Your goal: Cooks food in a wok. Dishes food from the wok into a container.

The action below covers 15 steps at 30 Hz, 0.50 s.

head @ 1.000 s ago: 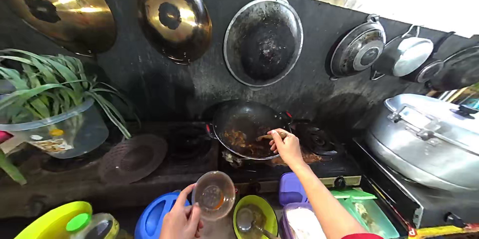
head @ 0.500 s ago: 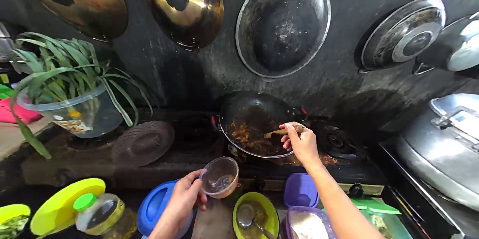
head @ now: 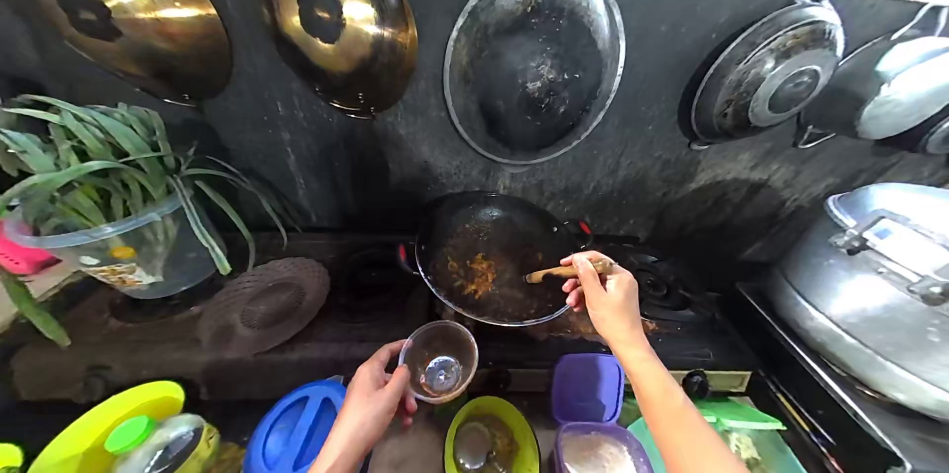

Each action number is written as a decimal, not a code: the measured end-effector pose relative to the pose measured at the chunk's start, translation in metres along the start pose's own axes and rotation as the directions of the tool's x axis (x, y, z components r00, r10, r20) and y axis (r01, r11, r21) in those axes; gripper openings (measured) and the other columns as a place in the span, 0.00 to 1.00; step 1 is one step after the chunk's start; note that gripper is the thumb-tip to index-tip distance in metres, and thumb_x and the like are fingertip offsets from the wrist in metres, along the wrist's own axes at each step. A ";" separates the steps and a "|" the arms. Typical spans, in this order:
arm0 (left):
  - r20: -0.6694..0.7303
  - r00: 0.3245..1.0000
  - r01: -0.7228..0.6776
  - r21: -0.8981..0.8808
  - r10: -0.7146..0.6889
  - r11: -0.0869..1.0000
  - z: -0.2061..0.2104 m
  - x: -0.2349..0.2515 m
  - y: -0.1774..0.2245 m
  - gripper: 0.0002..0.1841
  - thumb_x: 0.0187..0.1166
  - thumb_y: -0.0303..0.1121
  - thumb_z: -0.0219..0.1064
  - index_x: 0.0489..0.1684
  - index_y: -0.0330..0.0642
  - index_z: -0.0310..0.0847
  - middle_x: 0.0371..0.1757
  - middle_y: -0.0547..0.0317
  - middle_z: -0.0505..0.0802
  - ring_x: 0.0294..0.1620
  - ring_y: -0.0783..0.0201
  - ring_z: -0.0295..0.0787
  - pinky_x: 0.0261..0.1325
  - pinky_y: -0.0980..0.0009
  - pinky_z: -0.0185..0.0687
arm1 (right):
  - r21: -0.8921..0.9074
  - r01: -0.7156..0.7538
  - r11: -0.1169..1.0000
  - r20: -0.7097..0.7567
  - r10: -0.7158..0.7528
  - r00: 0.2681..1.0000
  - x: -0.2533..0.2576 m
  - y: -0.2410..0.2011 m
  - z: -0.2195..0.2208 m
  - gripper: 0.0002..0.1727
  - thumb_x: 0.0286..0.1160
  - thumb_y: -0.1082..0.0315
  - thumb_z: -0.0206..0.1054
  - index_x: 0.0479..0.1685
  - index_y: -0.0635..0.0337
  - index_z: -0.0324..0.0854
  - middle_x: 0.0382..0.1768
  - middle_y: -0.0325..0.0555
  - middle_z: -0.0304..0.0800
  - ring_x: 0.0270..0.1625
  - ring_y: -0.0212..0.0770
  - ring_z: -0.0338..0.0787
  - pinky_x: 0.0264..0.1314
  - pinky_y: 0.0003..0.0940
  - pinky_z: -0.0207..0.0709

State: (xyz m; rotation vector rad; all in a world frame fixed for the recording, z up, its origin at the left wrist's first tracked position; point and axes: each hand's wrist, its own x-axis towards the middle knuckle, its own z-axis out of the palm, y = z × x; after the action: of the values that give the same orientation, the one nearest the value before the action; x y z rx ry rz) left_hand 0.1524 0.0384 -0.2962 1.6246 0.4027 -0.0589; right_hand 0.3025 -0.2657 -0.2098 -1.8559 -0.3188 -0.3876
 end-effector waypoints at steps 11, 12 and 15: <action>0.087 0.993 0.071 0.107 -0.081 0.992 0.024 0.021 -0.003 0.23 0.84 0.28 0.56 0.79 0.40 0.69 0.23 0.52 0.92 0.19 0.59 0.91 0.25 0.64 0.92 | 0.037 0.051 0.998 -0.035 -0.049 0.998 -0.012 -0.020 -0.015 0.15 0.90 0.61 0.58 0.51 0.56 0.90 0.22 0.44 0.91 0.15 0.39 0.87 0.16 0.32 0.86; 0.088 0.993 0.071 0.106 -0.081 0.992 0.026 0.023 -0.003 0.23 0.84 0.28 0.56 0.79 0.40 0.69 0.24 0.52 0.92 0.19 0.59 0.92 0.25 0.64 0.92 | 0.046 0.061 0.997 -0.035 -0.059 0.998 -0.014 -0.023 -0.017 0.15 0.90 0.61 0.58 0.51 0.56 0.90 0.23 0.45 0.91 0.16 0.39 0.88 0.16 0.33 0.86; 0.081 0.993 0.076 0.079 -0.082 0.994 0.032 0.030 -0.003 0.23 0.84 0.28 0.57 0.79 0.39 0.69 0.24 0.52 0.92 0.19 0.59 0.92 0.25 0.64 0.92 | 0.063 0.075 0.995 -0.040 -0.073 0.997 -0.021 -0.034 -0.024 0.15 0.90 0.61 0.57 0.52 0.56 0.90 0.25 0.45 0.91 0.17 0.39 0.88 0.16 0.32 0.86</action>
State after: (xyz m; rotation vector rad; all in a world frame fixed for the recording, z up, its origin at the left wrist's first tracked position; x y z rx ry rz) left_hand 0.1855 0.0144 -0.3109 1.6749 0.4042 -0.2036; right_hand 0.2670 -0.2781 -0.1821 -1.7753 -0.3709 -0.4576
